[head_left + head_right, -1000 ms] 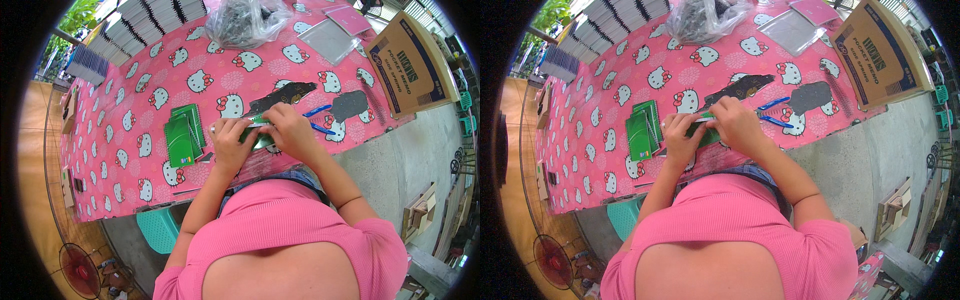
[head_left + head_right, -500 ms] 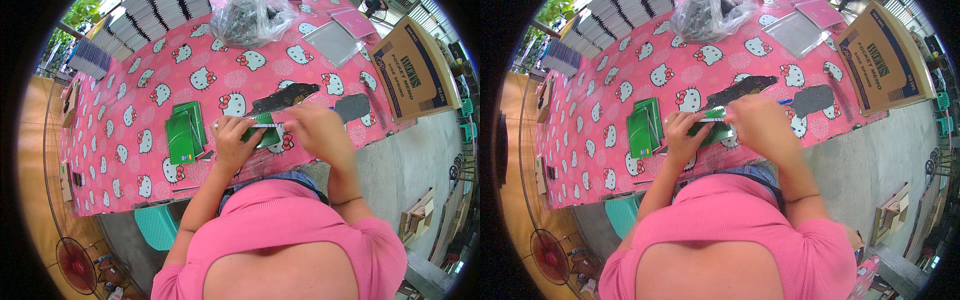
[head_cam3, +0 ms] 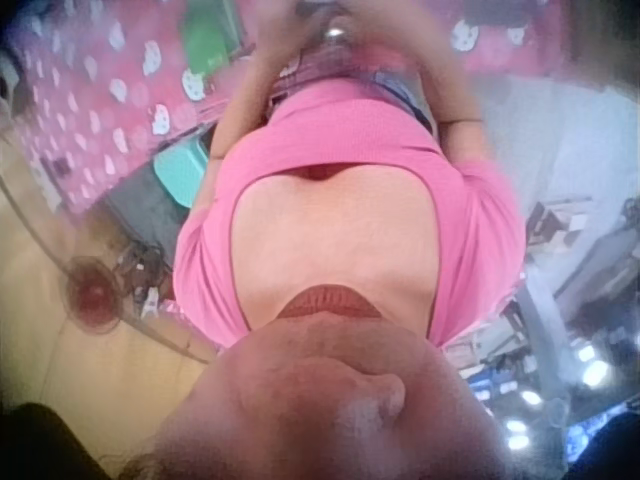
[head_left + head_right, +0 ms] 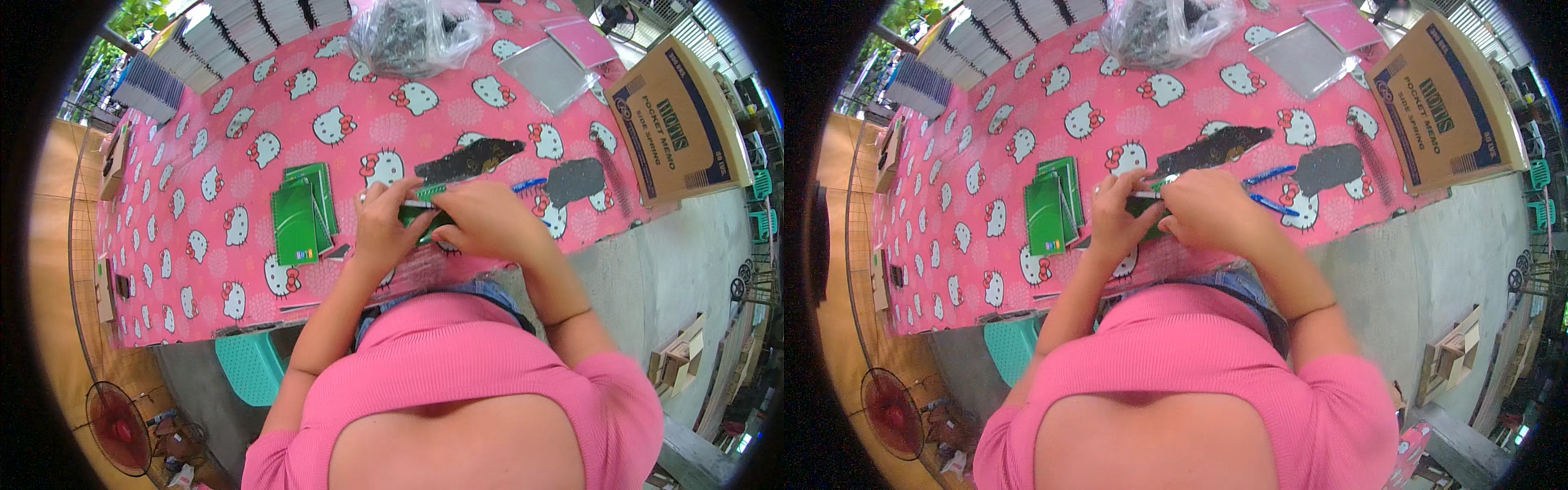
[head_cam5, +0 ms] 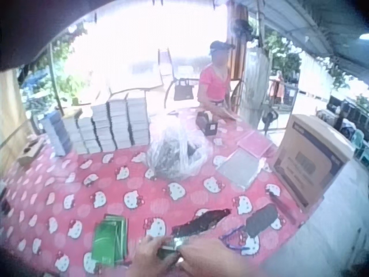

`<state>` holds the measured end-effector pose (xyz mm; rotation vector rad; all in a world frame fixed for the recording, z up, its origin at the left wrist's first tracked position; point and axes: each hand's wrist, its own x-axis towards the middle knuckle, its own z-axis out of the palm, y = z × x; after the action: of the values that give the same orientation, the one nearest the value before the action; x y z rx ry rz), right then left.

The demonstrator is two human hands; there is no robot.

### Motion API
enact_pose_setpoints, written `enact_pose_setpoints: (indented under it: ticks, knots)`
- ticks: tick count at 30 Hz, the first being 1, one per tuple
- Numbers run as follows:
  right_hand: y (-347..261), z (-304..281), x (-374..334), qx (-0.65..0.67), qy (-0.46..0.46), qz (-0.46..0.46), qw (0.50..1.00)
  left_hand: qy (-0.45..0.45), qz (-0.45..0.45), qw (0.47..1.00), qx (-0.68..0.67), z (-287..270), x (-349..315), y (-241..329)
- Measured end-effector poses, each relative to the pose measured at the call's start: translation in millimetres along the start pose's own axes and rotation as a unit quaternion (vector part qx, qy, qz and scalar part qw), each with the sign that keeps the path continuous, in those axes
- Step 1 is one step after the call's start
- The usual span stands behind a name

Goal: The person repeatedly inserts a metal spiral binding into the punched holes of green notebooks, then uses pliers to crimp the ends and secure the binding. They handle multiple notebooks one at a time, stacking completed units on the table.

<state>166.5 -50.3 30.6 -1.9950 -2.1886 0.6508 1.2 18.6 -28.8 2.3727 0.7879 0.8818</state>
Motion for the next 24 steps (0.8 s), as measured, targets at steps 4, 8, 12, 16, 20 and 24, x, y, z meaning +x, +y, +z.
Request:
enact_pose_setpoints:
  ticks: [4, 8, 12, 16, 20, 24]
  knots:
    - [-1.7, 3.1, -1.8, 0.007, -0.008, 0.038, 0.999, -0.023, 0.008, 1.0, 0.0, 1.0, -8.2, 0.4]
    - [-7.3, 3.3, -4.4, 0.01, 0.021, -0.027, 0.999, 0.014, 0.014, 0.998, -0.064, 4.6, -4.3, -3.8]
    - [-8.4, -4.4, -3.1, 0.011, 0.054, -0.026, 0.998, 0.032, 0.026, 0.994, -0.1, 2.9, 3.6, -4.9]
    - [-4.6, 5.6, 9.2, -0.02, -0.052, 0.017, 0.998, -0.003, 0.016, 0.993, -0.114, 2.2, -1.2, -3.8]
    - [-17.2, -5.0, -6.3, 0.032, 0.058, -0.044, 0.997, 0.041, 0.056, 0.994, -0.085, -4.0, -2.4, -15.3]
    - [-3.1, 7.4, 18.4, -0.012, 0.021, -0.015, 1.0, 0.005, -0.034, 0.98, -0.196, -6.6, -8.9, -35.4]
